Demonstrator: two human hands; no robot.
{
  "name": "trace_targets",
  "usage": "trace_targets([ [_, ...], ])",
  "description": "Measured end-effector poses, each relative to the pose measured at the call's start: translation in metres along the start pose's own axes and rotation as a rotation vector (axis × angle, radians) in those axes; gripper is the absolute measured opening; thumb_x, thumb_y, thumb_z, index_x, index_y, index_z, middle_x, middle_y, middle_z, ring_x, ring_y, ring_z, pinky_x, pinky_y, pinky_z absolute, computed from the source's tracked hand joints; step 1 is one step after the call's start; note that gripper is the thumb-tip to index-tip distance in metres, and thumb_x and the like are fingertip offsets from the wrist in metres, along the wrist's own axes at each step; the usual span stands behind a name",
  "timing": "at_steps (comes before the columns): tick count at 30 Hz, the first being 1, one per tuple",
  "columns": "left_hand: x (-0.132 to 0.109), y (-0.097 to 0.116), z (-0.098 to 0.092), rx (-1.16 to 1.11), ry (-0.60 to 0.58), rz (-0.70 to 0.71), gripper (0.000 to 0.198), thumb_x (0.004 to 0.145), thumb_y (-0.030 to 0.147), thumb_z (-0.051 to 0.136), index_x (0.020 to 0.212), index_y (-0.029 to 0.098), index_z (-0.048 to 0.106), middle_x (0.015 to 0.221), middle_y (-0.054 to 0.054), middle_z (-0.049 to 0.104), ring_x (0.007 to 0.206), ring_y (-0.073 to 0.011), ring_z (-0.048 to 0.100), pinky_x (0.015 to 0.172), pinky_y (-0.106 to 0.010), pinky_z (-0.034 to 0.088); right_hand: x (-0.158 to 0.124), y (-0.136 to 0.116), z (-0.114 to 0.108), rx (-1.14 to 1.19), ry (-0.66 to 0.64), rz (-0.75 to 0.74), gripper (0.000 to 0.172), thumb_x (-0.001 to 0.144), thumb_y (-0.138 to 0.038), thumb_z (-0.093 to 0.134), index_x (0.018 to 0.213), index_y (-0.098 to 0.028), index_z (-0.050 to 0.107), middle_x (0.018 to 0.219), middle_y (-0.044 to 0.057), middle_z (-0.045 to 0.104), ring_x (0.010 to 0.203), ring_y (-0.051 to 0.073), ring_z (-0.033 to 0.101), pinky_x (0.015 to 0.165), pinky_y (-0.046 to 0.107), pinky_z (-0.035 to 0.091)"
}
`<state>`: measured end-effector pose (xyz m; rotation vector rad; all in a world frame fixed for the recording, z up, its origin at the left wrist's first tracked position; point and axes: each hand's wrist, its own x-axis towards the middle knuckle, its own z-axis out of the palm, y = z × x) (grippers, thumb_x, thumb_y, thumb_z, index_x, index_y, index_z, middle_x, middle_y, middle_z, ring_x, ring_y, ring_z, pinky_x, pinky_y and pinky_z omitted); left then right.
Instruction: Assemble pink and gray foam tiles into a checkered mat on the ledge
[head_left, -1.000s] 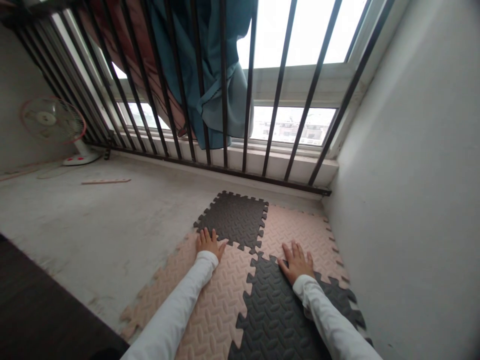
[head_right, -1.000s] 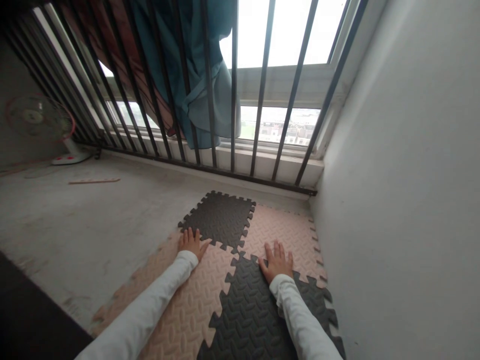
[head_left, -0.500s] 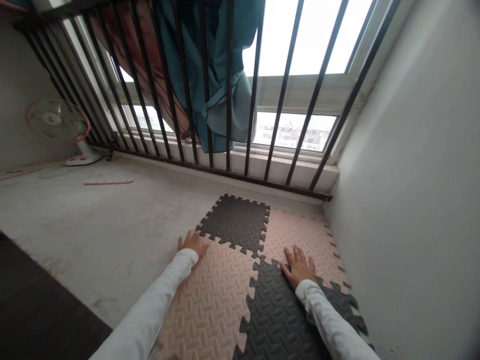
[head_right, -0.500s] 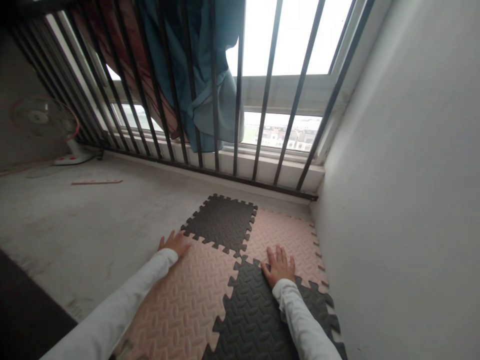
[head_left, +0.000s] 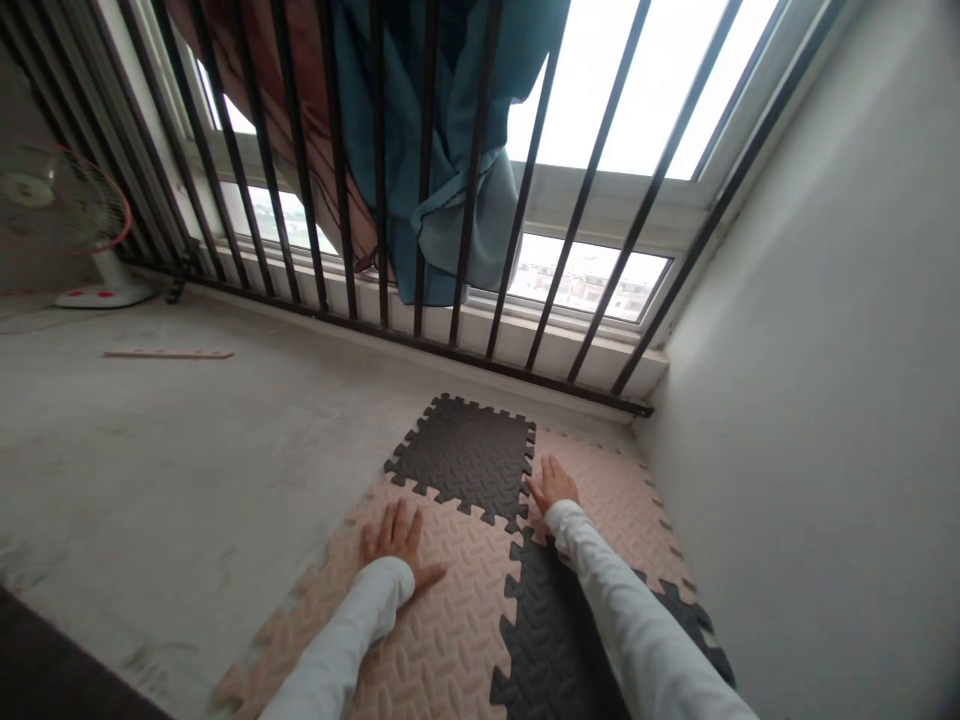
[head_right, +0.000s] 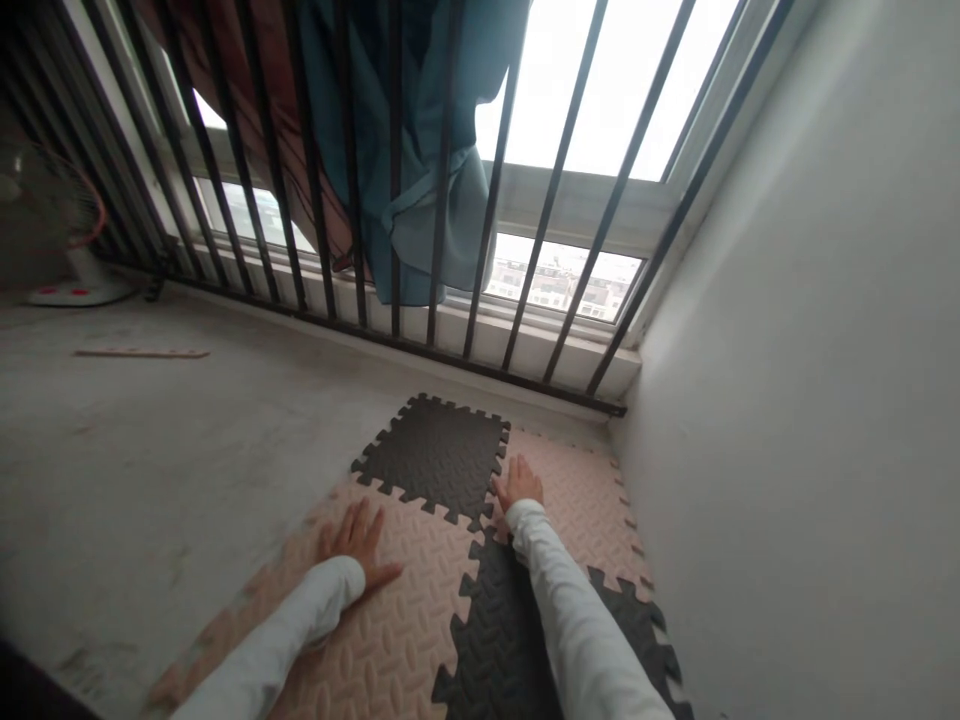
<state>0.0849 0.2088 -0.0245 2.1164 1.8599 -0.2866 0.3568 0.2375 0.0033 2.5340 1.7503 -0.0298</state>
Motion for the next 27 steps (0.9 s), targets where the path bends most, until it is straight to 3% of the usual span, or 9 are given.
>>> trace_targets([
  [4, 0.000, 0.001, 0.003, -0.016, 0.006, -0.005, 0.090, 0.055, 0.064, 0.044, 0.131, 0.026, 0.013, 0.140, -0.003, -0.005, 0.127, -0.0267, -0.009, 0.097, -0.054, -0.003, 0.035, -0.033, 0.008, 0.018, -0.016, -0.023, 0.063, 0.081, -0.048, 0.018, 0.132, -0.011, 0.014, 0.140, 0.006, 0.010, 0.127, 0.017, 0.009, 0.101, 0.035, 0.015],
  [10, -0.004, 0.002, -0.002, 0.005, -0.036, -0.003, 0.091, 0.056, 0.064, 0.042, 0.131, 0.026, 0.009, 0.140, -0.003, -0.007, 0.126, -0.0258, -0.010, 0.097, -0.054, -0.004, 0.042, -0.040, 0.033, 0.017, 0.005, -0.013, 0.071, 0.079, -0.053, 0.014, 0.132, -0.006, 0.013, 0.140, 0.009, 0.010, 0.127, 0.020, 0.006, 0.102, 0.038, 0.001],
  [17, -0.003, 0.001, -0.001, -0.007, -0.024, 0.010, 0.092, 0.055, 0.067, 0.040, 0.131, 0.026, 0.009, 0.140, -0.003, -0.007, 0.126, -0.0265, -0.010, 0.097, -0.055, -0.006, 0.051, -0.047, 0.021, -0.004, 0.077, -0.012, 0.076, 0.077, -0.055, 0.024, 0.124, 0.005, 0.030, 0.129, 0.022, 0.032, 0.120, 0.028, 0.024, 0.100, 0.037, 0.005],
  [20, -0.004, 0.002, -0.003, -0.009, -0.054, 0.012, 0.092, 0.056, 0.065, 0.041, 0.131, 0.025, 0.007, 0.139, -0.003, -0.009, 0.126, -0.0254, -0.013, 0.097, -0.054, -0.007, 0.065, -0.046, 0.017, 0.024, 0.129, 0.029, 0.068, 0.080, -0.049, 0.019, 0.127, 0.000, 0.027, 0.132, 0.018, 0.028, 0.122, 0.024, 0.021, 0.100, 0.038, 0.008],
  [23, -0.006, 0.002, -0.005, -0.014, -0.060, 0.004, 0.092, 0.056, 0.063, 0.043, 0.131, 0.025, 0.007, 0.139, -0.004, -0.009, 0.126, -0.0252, -0.012, 0.097, -0.054, -0.007, 0.080, -0.045, 0.018, 0.022, 0.075, 0.044, 0.069, 0.080, -0.051, 0.019, 0.130, -0.004, 0.018, 0.138, 0.013, 0.018, 0.126, 0.022, 0.011, 0.100, 0.038, 0.008],
  [27, -0.006, 0.002, -0.002, -0.025, -0.023, 0.010, 0.091, 0.056, 0.061, 0.044, 0.131, 0.025, 0.009, 0.140, -0.004, -0.007, 0.126, -0.0256, -0.011, 0.096, -0.054, -0.009, 0.094, -0.048, 0.017, -0.019, 0.054, 0.027, 0.074, 0.078, -0.054, 0.024, 0.125, 0.001, 0.029, 0.133, 0.018, 0.028, 0.123, 0.024, 0.020, 0.101, 0.036, 0.007],
])
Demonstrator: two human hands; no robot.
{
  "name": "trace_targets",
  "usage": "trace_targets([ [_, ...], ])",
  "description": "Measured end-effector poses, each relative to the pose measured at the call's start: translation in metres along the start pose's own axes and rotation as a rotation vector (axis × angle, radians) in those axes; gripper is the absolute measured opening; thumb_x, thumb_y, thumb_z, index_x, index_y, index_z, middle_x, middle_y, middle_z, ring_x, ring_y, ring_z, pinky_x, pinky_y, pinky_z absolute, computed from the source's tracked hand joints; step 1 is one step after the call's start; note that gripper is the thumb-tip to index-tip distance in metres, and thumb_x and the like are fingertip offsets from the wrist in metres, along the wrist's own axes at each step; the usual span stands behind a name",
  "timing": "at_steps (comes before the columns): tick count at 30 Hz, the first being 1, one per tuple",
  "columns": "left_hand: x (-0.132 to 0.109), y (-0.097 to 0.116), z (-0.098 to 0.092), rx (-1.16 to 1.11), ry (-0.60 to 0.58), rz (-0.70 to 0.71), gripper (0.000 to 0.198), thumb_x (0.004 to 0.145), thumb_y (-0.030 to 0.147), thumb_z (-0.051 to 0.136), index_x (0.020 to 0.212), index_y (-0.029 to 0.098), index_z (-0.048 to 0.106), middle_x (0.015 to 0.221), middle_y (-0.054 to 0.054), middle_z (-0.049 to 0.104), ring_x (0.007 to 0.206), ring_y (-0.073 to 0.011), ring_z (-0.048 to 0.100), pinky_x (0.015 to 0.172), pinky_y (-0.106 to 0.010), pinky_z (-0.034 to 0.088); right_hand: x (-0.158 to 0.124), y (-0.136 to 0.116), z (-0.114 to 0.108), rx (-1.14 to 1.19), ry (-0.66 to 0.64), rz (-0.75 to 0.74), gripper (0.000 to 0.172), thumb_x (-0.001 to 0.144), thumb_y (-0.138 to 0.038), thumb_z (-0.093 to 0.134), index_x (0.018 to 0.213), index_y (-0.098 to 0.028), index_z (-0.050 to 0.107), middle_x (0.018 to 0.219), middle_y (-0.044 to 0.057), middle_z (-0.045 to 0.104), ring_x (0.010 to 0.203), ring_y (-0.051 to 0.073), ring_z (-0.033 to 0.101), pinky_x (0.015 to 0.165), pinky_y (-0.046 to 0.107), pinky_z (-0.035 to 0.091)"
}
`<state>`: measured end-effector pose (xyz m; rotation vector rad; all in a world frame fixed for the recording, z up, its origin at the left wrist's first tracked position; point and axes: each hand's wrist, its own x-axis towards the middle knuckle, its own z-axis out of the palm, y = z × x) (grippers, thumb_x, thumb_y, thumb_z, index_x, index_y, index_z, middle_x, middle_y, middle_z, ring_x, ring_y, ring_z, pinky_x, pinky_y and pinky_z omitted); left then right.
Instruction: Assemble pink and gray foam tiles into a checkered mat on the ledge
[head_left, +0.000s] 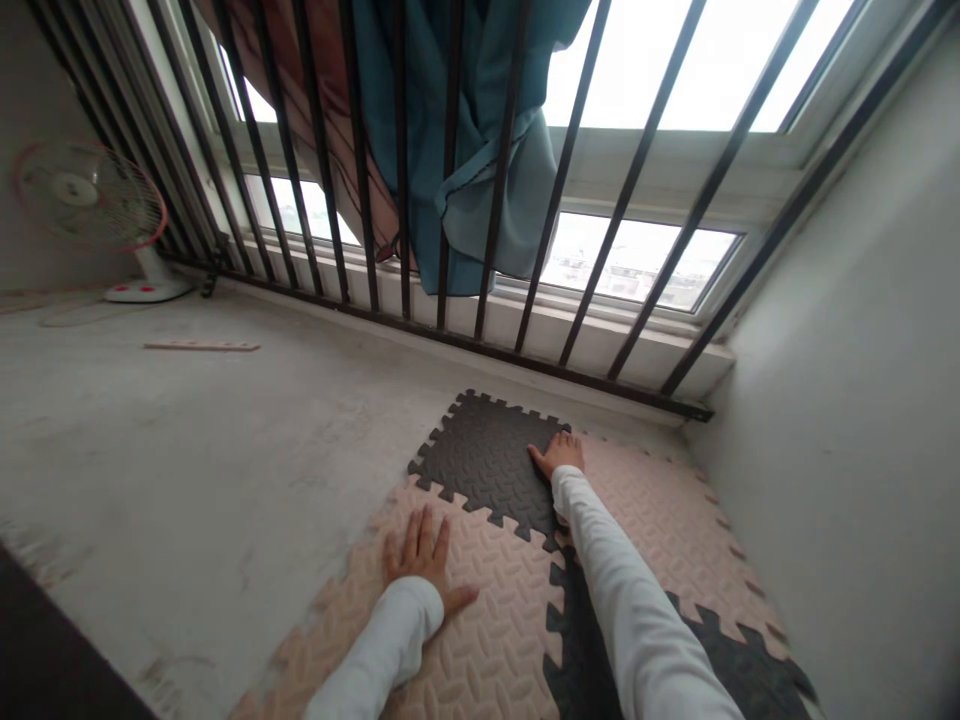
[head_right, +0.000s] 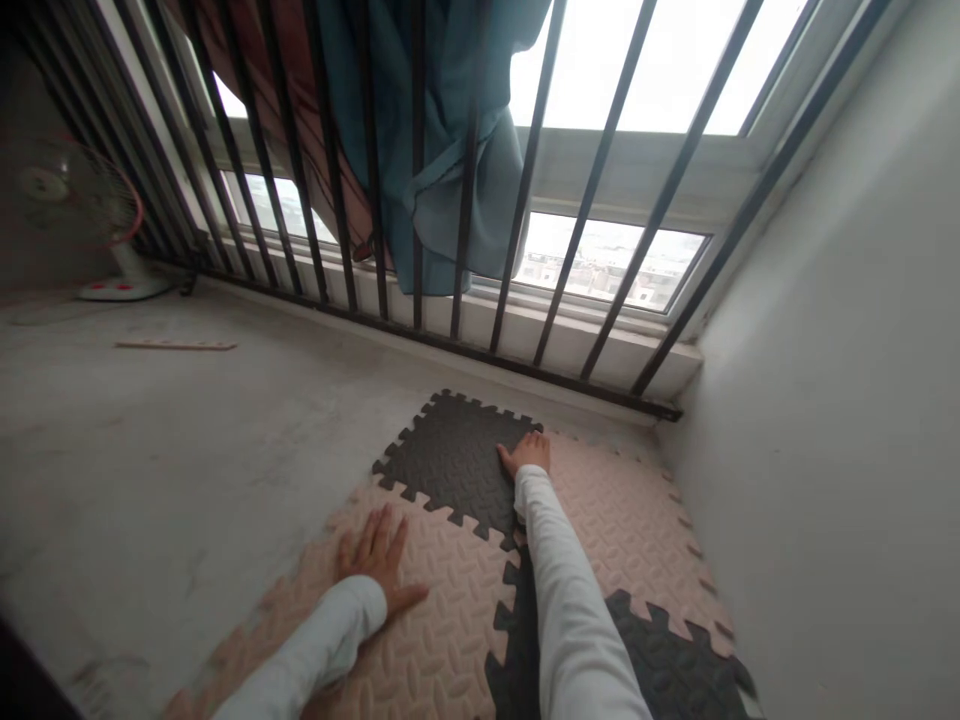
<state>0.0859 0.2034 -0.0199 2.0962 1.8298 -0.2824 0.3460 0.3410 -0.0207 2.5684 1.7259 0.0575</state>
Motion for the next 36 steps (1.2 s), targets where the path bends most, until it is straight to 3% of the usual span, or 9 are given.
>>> trace_targets([
  [5, 0.004, -0.005, 0.009, -0.026, 0.033, 0.027, 0.092, 0.055, 0.064, 0.044, 0.131, 0.026, 0.008, 0.140, -0.003, -0.008, 0.126, -0.0279, -0.012, 0.096, -0.055, -0.009, 0.009, 0.000, 0.002, 0.014, 0.039, 0.084, 0.072, 0.080, -0.051, 0.021, 0.129, 0.001, 0.019, 0.137, 0.018, 0.017, 0.124, 0.023, 0.016, 0.101, 0.038, 0.009],
  [10, 0.009, -0.009, 0.017, -0.028, 0.048, 0.048, 0.094, 0.055, 0.066, 0.043, 0.131, 0.026, 0.006, 0.140, -0.003, -0.010, 0.125, -0.0297, -0.014, 0.095, -0.057, -0.010, 0.014, 0.003, 0.008, 0.004, 0.026, 0.039, 0.077, 0.077, -0.057, 0.022, 0.127, 0.000, 0.025, 0.134, 0.016, 0.024, 0.124, 0.025, 0.015, 0.102, 0.040, 0.004],
  [16, 0.010, -0.009, 0.018, -0.030, 0.050, 0.057, 0.096, 0.054, 0.068, 0.043, 0.131, 0.025, 0.006, 0.139, -0.004, -0.010, 0.125, -0.0293, -0.015, 0.094, -0.057, -0.011, 0.016, 0.005, 0.010, 0.045, -0.005, 0.052, 0.078, 0.077, -0.060, 0.013, 0.131, -0.004, 0.018, 0.139, 0.012, 0.014, 0.126, 0.023, 0.006, 0.102, 0.042, 0.005],
  [23, 0.009, -0.008, 0.017, -0.043, 0.056, 0.047, 0.094, 0.054, 0.067, 0.043, 0.131, 0.026, 0.009, 0.139, -0.004, -0.009, 0.125, -0.0278, -0.013, 0.094, -0.056, -0.012, 0.011, 0.004, 0.009, 0.055, 0.046, 0.033, 0.072, 0.079, -0.055, 0.014, 0.130, -0.004, 0.020, 0.137, 0.014, 0.019, 0.126, 0.023, 0.010, 0.101, 0.040, 0.008],
  [29, 0.001, -0.003, 0.003, -0.041, 0.028, 0.019, 0.092, 0.056, 0.063, 0.045, 0.131, 0.025, 0.009, 0.140, -0.004, -0.007, 0.126, -0.0269, -0.011, 0.096, -0.055, -0.008, -0.009, 0.002, 0.009, 0.056, -0.010, -0.004, 0.071, 0.079, -0.058, 0.012, 0.133, -0.011, 0.011, 0.139, 0.013, 0.010, 0.127, 0.022, 0.006, 0.101, 0.040, 0.006],
  [33, 0.000, -0.001, -0.001, -0.023, 0.015, 0.003, 0.090, 0.056, 0.062, 0.044, 0.131, 0.025, 0.010, 0.140, -0.004, -0.007, 0.127, -0.0254, -0.010, 0.097, -0.054, -0.007, -0.036, 0.002, 0.009, 0.055, -0.078, -0.056, 0.072, 0.077, -0.060, 0.017, 0.133, -0.015, 0.007, 0.140, 0.011, 0.007, 0.127, 0.022, 0.003, 0.101, 0.038, 0.005],
  [36, 0.002, -0.001, 0.002, -0.023, 0.019, 0.005, 0.090, 0.057, 0.063, 0.043, 0.131, 0.026, 0.010, 0.140, -0.003, -0.007, 0.127, -0.0246, -0.010, 0.096, -0.054, -0.007, -0.063, 0.002, 0.011, 0.045, -0.088, -0.081, 0.076, 0.076, -0.061, 0.019, 0.133, -0.012, 0.008, 0.140, 0.014, 0.007, 0.127, 0.023, 0.002, 0.101, 0.036, 0.005],
])
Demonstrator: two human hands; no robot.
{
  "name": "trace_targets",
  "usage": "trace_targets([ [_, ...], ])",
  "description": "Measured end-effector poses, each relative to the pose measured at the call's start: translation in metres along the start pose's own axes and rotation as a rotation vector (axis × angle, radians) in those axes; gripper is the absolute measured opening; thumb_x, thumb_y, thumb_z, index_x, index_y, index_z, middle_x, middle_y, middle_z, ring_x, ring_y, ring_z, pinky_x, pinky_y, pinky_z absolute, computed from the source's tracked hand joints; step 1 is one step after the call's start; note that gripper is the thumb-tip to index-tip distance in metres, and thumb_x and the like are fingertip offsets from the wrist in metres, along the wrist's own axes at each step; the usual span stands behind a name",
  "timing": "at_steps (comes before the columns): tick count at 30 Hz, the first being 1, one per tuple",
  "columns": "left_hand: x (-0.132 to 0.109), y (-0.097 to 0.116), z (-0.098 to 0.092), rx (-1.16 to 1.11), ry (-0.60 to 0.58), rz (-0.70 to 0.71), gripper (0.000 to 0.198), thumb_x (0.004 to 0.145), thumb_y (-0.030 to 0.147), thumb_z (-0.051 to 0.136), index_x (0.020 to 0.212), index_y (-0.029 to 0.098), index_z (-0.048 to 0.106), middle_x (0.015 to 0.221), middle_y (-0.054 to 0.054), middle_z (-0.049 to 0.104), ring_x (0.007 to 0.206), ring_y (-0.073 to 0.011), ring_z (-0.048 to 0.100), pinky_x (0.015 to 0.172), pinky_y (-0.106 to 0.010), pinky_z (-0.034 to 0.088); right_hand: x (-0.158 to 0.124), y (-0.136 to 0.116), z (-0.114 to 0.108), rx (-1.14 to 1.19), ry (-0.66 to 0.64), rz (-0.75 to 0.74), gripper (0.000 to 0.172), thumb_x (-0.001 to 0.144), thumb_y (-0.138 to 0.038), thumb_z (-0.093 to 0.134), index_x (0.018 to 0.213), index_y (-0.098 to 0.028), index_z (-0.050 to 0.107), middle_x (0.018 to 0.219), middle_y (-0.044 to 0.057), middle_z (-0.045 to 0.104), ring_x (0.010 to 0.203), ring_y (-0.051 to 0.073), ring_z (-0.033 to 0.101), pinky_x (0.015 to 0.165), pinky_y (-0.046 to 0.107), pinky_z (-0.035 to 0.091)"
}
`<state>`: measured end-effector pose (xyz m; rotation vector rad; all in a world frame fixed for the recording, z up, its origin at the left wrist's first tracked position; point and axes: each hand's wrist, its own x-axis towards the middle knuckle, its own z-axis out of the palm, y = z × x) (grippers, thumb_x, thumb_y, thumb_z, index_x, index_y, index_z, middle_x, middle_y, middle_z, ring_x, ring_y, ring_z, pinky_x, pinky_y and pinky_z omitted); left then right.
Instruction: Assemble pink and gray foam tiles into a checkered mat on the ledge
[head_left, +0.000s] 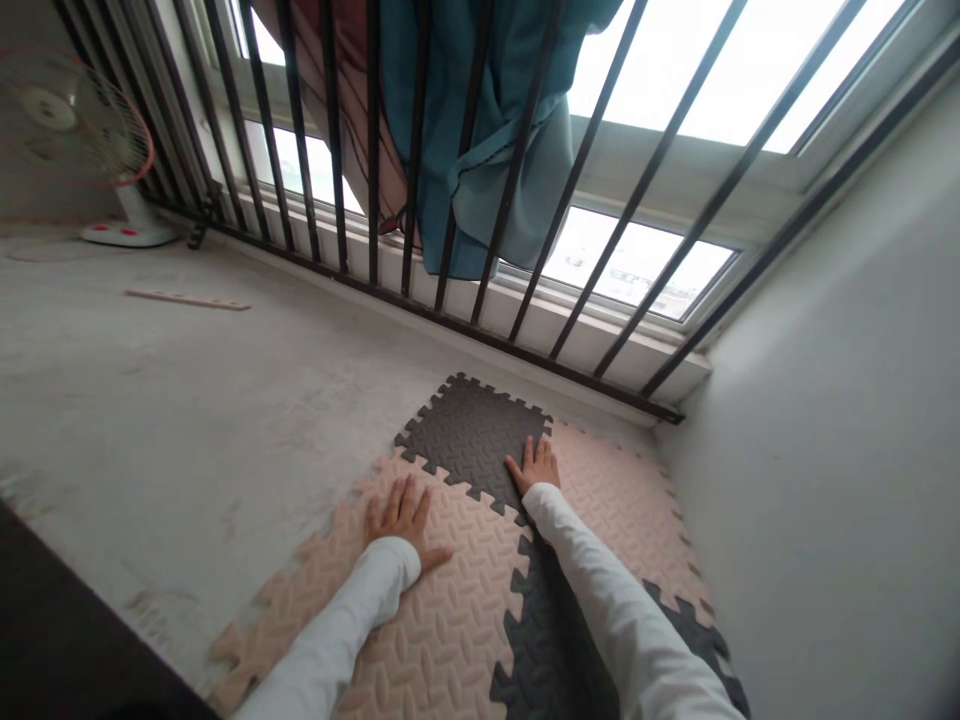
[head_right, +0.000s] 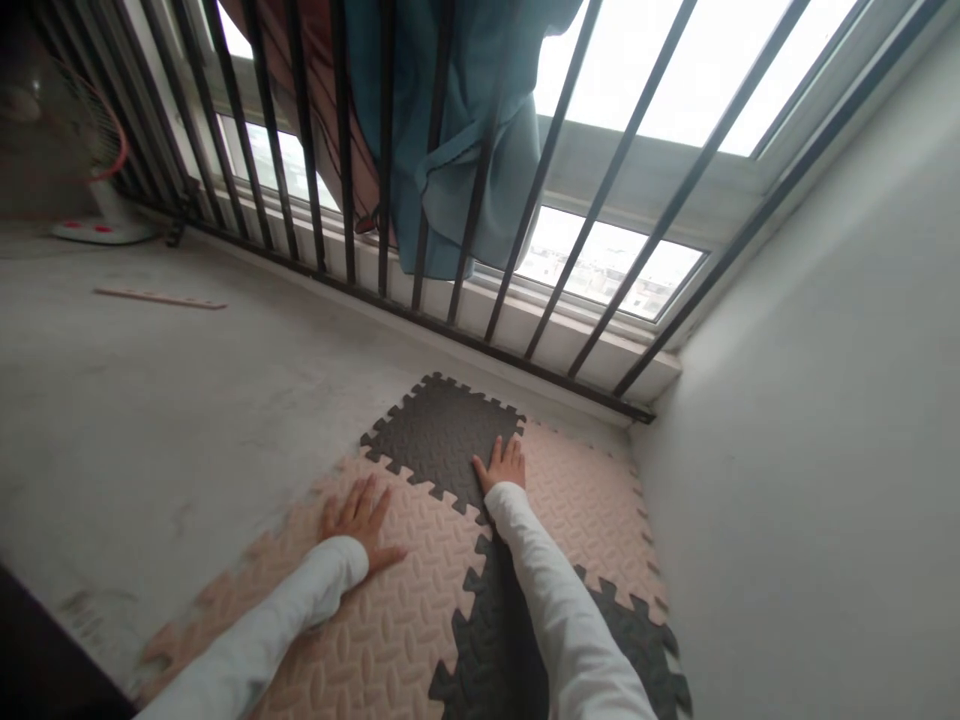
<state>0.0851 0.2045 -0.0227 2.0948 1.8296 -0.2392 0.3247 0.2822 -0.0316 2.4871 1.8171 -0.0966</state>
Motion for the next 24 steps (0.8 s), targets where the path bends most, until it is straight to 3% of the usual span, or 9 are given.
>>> trace_targets([
  [7, 0.007, -0.002, 0.011, -0.004, 0.060, 0.006, 0.088, 0.057, 0.065, 0.041, 0.131, 0.027, 0.012, 0.141, -0.003, -0.004, 0.127, -0.0257, -0.009, 0.096, -0.055, -0.007, -0.067, -0.005, 0.005, 0.006, -0.032, -0.062, 0.068, 0.080, -0.052, 0.019, 0.132, -0.008, 0.014, 0.139, 0.015, 0.006, 0.127, 0.023, 0.000, 0.101, 0.035, 0.003],
  [18, 0.001, 0.000, 0.005, -0.011, 0.085, 0.018, 0.085, 0.060, 0.065, 0.038, 0.131, 0.025, 0.014, 0.141, -0.004, -0.001, 0.127, -0.0251, -0.008, 0.097, -0.053, -0.005, -0.180, -0.008, 0.013, 0.072, -0.076, -0.251, 0.067, 0.080, -0.053, 0.019, 0.132, -0.012, 0.015, 0.139, 0.009, 0.005, 0.127, 0.023, -0.001, 0.103, 0.042, 0.005],
  [21, 0.000, 0.000, 0.003, -0.004, 0.080, 0.027, 0.085, 0.060, 0.066, 0.037, 0.131, 0.025, 0.014, 0.141, -0.005, -0.001, 0.127, -0.0255, -0.008, 0.097, -0.054, -0.004, -0.213, 0.007, 0.018, 0.112, -0.092, -0.370, 0.067, 0.078, -0.055, 0.026, 0.133, -0.019, 0.013, 0.139, 0.006, 0.005, 0.127, 0.023, 0.002, 0.102, 0.045, 0.009],
  [24, -0.002, 0.001, 0.001, -0.011, 0.072, 0.030, 0.087, 0.059, 0.067, 0.037, 0.131, 0.025, 0.013, 0.141, -0.006, -0.002, 0.127, -0.0264, -0.007, 0.096, -0.055, -0.003, -0.249, 0.049, 0.029, 0.152, -0.115, -0.528, 0.062, 0.079, -0.052, 0.028, 0.132, -0.025, 0.013, 0.138, 0.003, 0.016, 0.126, 0.021, 0.013, 0.101, 0.045, 0.017],
])
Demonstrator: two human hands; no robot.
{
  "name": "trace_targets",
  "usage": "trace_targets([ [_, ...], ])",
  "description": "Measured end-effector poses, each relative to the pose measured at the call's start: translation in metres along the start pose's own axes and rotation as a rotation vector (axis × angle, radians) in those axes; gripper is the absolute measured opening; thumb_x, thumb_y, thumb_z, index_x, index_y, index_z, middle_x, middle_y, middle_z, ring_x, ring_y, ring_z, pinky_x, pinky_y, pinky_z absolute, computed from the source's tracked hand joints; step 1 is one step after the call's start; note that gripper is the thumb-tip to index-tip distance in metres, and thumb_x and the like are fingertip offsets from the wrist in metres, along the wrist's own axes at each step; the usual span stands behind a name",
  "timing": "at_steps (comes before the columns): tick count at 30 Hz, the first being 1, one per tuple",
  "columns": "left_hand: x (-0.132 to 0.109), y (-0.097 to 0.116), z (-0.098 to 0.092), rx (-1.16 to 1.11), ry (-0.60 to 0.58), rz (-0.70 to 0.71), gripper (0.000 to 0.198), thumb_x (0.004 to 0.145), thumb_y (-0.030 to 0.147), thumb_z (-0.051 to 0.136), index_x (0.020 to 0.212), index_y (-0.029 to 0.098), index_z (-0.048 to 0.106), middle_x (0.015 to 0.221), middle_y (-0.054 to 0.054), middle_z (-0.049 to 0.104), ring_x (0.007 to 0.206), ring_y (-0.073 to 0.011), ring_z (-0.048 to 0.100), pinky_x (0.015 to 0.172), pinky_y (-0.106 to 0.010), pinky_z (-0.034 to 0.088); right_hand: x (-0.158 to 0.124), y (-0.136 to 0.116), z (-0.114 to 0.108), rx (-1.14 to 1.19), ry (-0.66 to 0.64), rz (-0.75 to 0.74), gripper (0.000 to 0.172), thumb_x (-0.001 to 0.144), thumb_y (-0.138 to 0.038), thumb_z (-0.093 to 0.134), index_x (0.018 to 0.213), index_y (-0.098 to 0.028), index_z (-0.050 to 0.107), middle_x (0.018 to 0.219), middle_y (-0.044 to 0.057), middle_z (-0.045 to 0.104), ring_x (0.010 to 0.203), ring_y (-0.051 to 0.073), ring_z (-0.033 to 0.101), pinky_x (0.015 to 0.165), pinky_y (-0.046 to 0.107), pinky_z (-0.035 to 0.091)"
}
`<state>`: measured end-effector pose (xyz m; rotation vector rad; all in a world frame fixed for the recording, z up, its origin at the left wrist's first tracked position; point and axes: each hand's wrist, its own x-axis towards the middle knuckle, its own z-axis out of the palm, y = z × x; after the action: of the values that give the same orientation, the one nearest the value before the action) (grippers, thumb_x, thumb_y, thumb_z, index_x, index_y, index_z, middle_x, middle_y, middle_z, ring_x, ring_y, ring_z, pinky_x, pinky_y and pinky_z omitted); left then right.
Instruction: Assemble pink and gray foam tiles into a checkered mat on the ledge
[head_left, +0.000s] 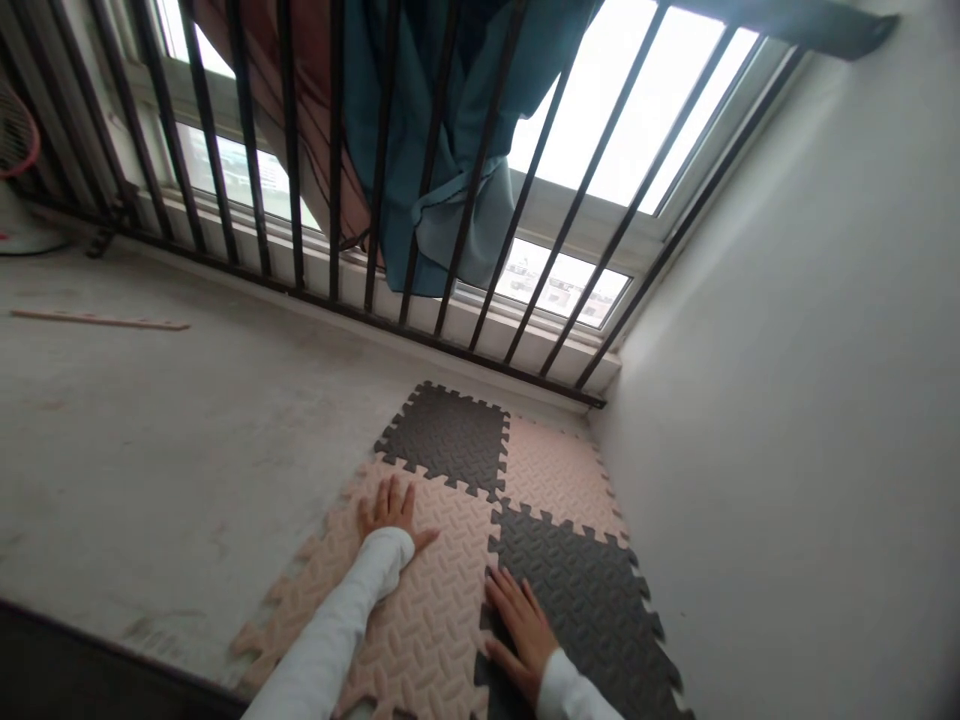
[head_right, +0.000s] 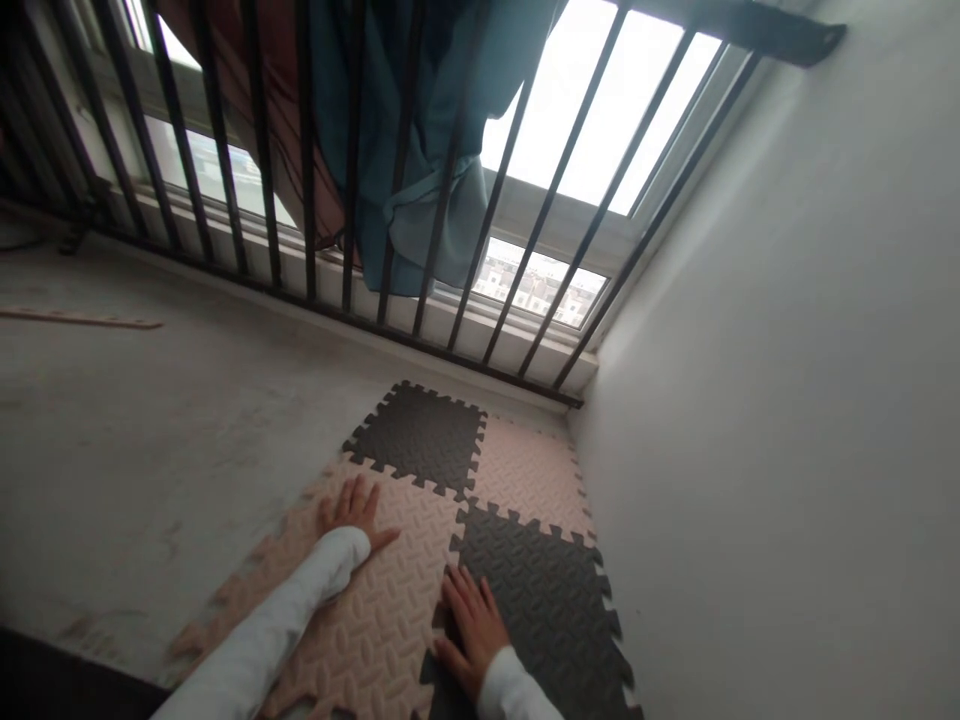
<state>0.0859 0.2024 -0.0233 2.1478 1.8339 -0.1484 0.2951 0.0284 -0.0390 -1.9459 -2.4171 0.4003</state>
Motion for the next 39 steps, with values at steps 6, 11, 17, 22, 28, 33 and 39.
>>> trace_targets([
  [6, -0.006, 0.001, -0.011, -0.001, -0.012, 0.022, 0.087, 0.060, 0.067, 0.036, 0.131, 0.024, 0.013, 0.141, -0.007, -0.001, 0.127, -0.0268, -0.006, 0.096, -0.055, -0.001, -0.093, 0.076, 0.020, -0.167, 0.303, 0.491, 0.060, 0.075, -0.055, 0.028, 0.120, -0.019, 0.044, 0.127, 0.010, 0.040, 0.118, 0.026, 0.033, 0.094, 0.044, 0.032],
  [11, -0.008, 0.000, -0.011, 0.012, -0.025, 0.020, 0.088, 0.059, 0.069, 0.034, 0.131, 0.024, 0.013, 0.141, -0.007, 0.000, 0.127, -0.0264, -0.004, 0.097, -0.055, 0.001, -0.085, 0.108, 0.019, -0.298, 0.338, 0.718, 0.065, 0.068, -0.063, 0.034, 0.106, -0.014, 0.055, 0.115, 0.015, 0.049, 0.110, 0.028, 0.042, 0.094, 0.041, 0.032],
  [17, -0.001, 0.000, -0.009, 0.054, -0.016, -0.015, 0.086, 0.060, 0.067, 0.036, 0.131, 0.026, 0.013, 0.141, -0.005, 0.000, 0.128, -0.0251, -0.004, 0.098, -0.053, 0.002, -0.053, 0.100, 0.010, -0.335, 0.385, 0.878, 0.061, 0.071, -0.056, 0.033, 0.119, -0.021, 0.043, 0.128, 0.011, 0.037, 0.118, 0.026, 0.032, 0.096, 0.046, 0.023],
  [22, -0.030, 0.017, -0.009, 0.108, -0.054, -0.057, 0.060, 0.075, 0.045, 0.033, 0.130, 0.026, 0.021, 0.141, -0.002, 0.007, 0.128, -0.0245, 0.004, 0.100, -0.045, 0.011, -0.049, 0.076, -0.006, -0.346, 0.296, 0.929, 0.058, 0.072, -0.052, 0.034, 0.122, -0.021, 0.039, 0.132, 0.010, 0.032, 0.121, 0.023, 0.026, 0.097, 0.044, 0.017],
  [28, -0.136, 0.029, 0.016, 0.099, -0.075, 0.077, 0.056, 0.067, 0.024, 0.044, 0.123, 0.021, 0.038, 0.135, -0.006, 0.029, 0.122, -0.0225, 0.024, 0.095, -0.039, 0.024, -0.046, 0.075, -0.007, -0.350, 0.301, 0.913, 0.058, 0.074, -0.051, 0.032, 0.123, -0.021, 0.038, 0.132, 0.012, 0.031, 0.121, 0.025, 0.025, 0.096, 0.047, 0.015],
  [33, -0.193, 0.028, 0.023, 0.035, 0.007, -0.009, 0.038, 0.070, 0.024, 0.044, 0.107, 0.020, 0.052, 0.111, -0.009, 0.050, 0.102, -0.0218, 0.044, 0.083, -0.033, 0.034, -0.044, 0.079, -0.004, -0.369, 0.301, 0.906, 0.057, 0.075, -0.050, 0.031, 0.124, -0.021, 0.037, 0.132, 0.012, 0.032, 0.121, 0.025, 0.025, 0.094, 0.048, 0.016],
  [39, -0.202, 0.031, 0.022, 0.024, 0.050, -0.035, 0.032, 0.073, 0.023, 0.044, 0.104, 0.019, 0.053, 0.104, -0.009, 0.053, 0.098, -0.0211, 0.046, 0.080, -0.032, 0.034, -0.044, 0.076, -0.007, -0.360, 0.318, 0.883, 0.058, 0.075, -0.051, 0.032, 0.124, -0.019, 0.037, 0.131, 0.014, 0.033, 0.120, 0.025, 0.026, 0.093, 0.046, 0.018],
])
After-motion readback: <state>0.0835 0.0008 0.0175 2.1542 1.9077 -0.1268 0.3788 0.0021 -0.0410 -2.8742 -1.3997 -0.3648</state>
